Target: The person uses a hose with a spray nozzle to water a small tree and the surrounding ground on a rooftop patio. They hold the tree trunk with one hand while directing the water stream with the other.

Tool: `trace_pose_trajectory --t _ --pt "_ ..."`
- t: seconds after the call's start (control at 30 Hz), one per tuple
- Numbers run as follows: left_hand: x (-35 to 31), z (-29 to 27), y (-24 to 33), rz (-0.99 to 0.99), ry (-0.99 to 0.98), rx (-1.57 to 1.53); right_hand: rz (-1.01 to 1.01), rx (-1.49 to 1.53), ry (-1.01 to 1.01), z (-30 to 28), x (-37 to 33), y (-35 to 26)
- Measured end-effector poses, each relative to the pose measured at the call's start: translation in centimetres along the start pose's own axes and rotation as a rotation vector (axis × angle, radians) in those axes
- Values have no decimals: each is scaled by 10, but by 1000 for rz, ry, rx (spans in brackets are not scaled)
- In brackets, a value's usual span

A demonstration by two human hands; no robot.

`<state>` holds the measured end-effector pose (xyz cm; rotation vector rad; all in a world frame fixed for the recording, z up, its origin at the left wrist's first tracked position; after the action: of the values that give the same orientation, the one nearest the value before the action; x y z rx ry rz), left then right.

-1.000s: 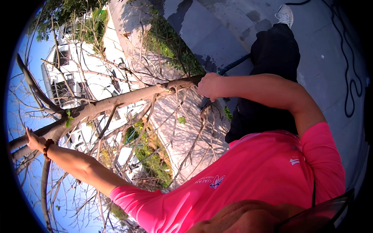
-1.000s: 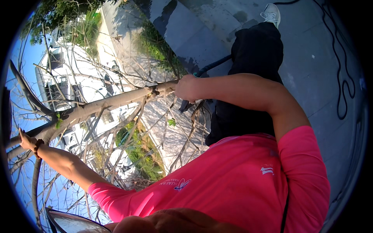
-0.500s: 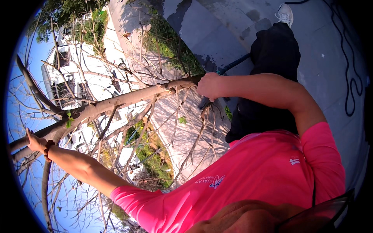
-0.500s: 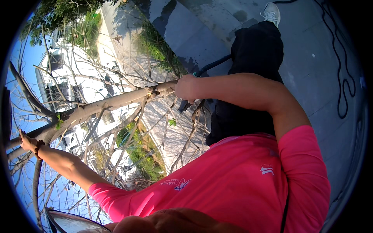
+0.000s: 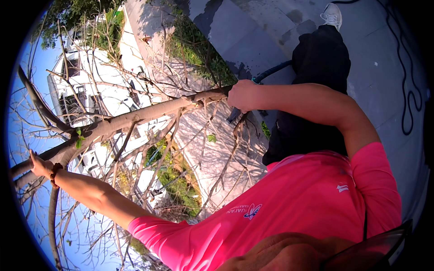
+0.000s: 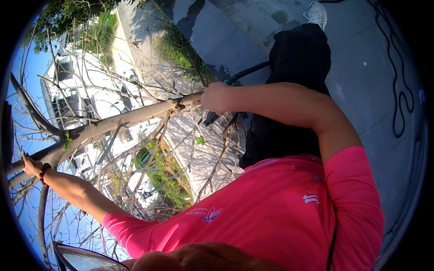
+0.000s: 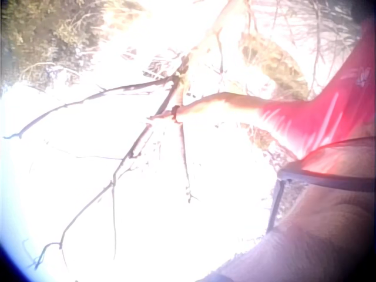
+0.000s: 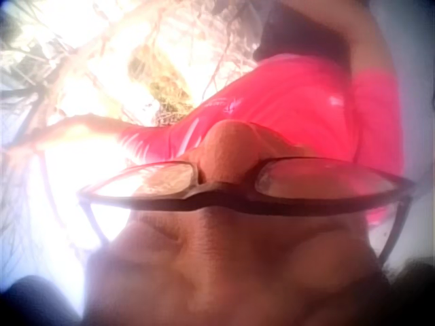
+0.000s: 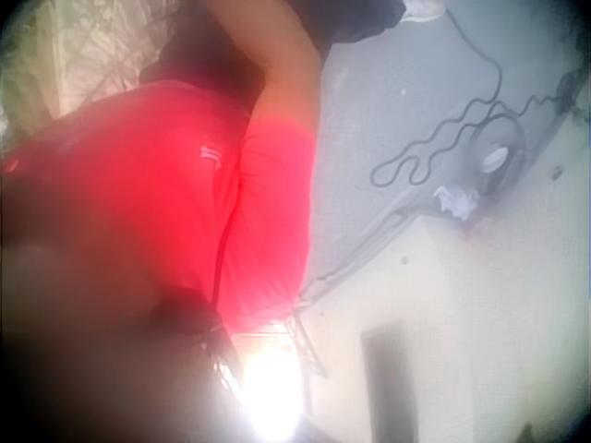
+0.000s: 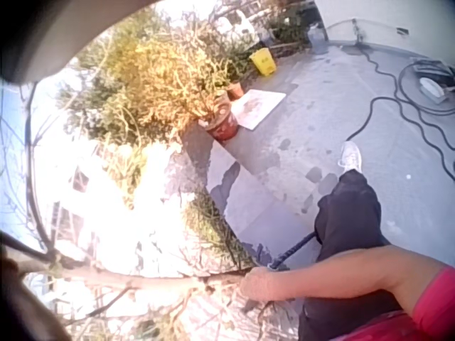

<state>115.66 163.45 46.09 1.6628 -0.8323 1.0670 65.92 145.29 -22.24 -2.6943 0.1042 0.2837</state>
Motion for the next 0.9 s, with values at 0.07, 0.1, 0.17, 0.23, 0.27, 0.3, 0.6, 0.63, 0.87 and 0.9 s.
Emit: trace_pose_trajectory --t 0.07,0.1,0.17,0.23,0.27,0.3,0.6,0.63,0.87,0.9 --pt "-3 0 3 9 -3 -21 -50 -10 -47 7 -2 -8" --pt "-3 -1 4 14 -3 -30 -50 15 -45 6 -2 -9" --pt "-3 -1 3 5 -9 -33 28 40 -27 -3 4 -1" --pt "-2 -1 3 5 -6 -46 79 46 59 -12 3 3" --pt "-3 -1 3 10 0 -55 89 39 134 -18 1 6" --pt "-1 -2 1 15 5 -62 98 34 208 -24 -3 6" --pt "1 -2 -2 36 5 -95 -4 -34 -35 4 -1 -5" --pt "2 0 -4 35 1 -93 18 -18 1 2 1 -2" --pt "1 -3 0 27 8 -55 66 53 201 -15 -2 3" --pt "3 -3 0 25 5 -46 40 67 198 -11 -2 0"
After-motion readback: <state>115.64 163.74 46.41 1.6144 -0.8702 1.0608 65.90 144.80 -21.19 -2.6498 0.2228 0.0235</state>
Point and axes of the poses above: each hand's wrist, its own x-axis towards the middle knuckle, its own z-axis out of the palm, y = z × x, the point moved 5 cm from there along x, towards the middle knuckle, and after that the axes turned 2 degrees about z, right-handed, at the moved point
